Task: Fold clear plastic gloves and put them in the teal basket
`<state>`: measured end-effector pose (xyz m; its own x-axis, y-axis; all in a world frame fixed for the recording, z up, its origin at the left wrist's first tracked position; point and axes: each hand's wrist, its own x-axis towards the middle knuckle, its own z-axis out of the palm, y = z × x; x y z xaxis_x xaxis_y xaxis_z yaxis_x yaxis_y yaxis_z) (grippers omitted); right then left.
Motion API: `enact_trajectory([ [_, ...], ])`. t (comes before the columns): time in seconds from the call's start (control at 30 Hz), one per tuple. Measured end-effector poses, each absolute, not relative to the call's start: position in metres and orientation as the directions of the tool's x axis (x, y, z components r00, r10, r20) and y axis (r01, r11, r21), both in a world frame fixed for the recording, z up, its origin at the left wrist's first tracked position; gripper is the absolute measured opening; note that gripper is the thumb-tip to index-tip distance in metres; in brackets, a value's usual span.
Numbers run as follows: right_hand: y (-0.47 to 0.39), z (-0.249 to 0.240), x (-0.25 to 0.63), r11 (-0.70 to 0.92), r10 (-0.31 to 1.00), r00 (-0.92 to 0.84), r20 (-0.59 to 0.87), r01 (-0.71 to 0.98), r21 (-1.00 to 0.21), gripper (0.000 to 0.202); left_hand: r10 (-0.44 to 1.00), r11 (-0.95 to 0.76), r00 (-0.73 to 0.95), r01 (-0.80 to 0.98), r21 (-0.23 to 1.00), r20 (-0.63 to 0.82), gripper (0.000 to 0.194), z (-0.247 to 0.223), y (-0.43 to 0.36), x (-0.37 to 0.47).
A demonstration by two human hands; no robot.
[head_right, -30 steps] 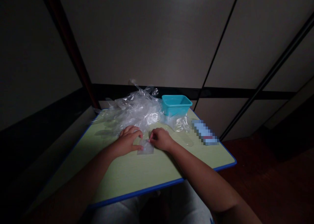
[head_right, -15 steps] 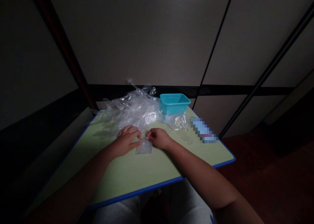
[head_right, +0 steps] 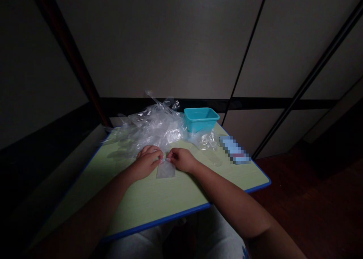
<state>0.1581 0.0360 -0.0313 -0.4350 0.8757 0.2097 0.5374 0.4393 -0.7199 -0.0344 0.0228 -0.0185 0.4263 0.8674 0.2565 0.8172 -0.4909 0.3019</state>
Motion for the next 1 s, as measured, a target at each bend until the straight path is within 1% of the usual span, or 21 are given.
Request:
enact_trajectory([
  [0.33, 0.036, -0.033, 0.156, 0.477, 0.857, -0.455, 0.24, 0.528, -0.703, 0.009, 0.879, -0.472, 0.408, 0.819, 0.325, 0.248, 0.008, -0.02, 0.024, -0.034],
  [0.57, 0.037, -0.037, 0.156, 0.505, 0.849, -0.458, 0.262, 0.562, -0.655, 0.009, 0.888, -0.456, 0.395, 0.827, 0.329, 0.237, 0.008, -0.02, 0.025, -0.033],
  [0.7, 0.034, -0.035, 0.155, 0.527, 0.842, -0.464, 0.274, 0.606, -0.595, 0.008, 0.89, -0.449, 0.388, 0.834, 0.321, 0.239, 0.008, -0.021, 0.025, -0.032],
  [0.83, 0.03, -0.027, 0.155, 0.553, 0.832, -0.471, 0.293, 0.663, -0.504, 0.008, 0.891, -0.446, 0.385, 0.838, 0.313, 0.24, 0.009, -0.022, 0.023, -0.031],
  [1.0, 0.024, -0.018, 0.155, 0.556, 0.831, -0.467, 0.303, 0.727, -0.404, 0.016, 0.892, -0.444, 0.385, 0.841, 0.31, 0.236, 0.009, -0.021, 0.022, -0.03],
])
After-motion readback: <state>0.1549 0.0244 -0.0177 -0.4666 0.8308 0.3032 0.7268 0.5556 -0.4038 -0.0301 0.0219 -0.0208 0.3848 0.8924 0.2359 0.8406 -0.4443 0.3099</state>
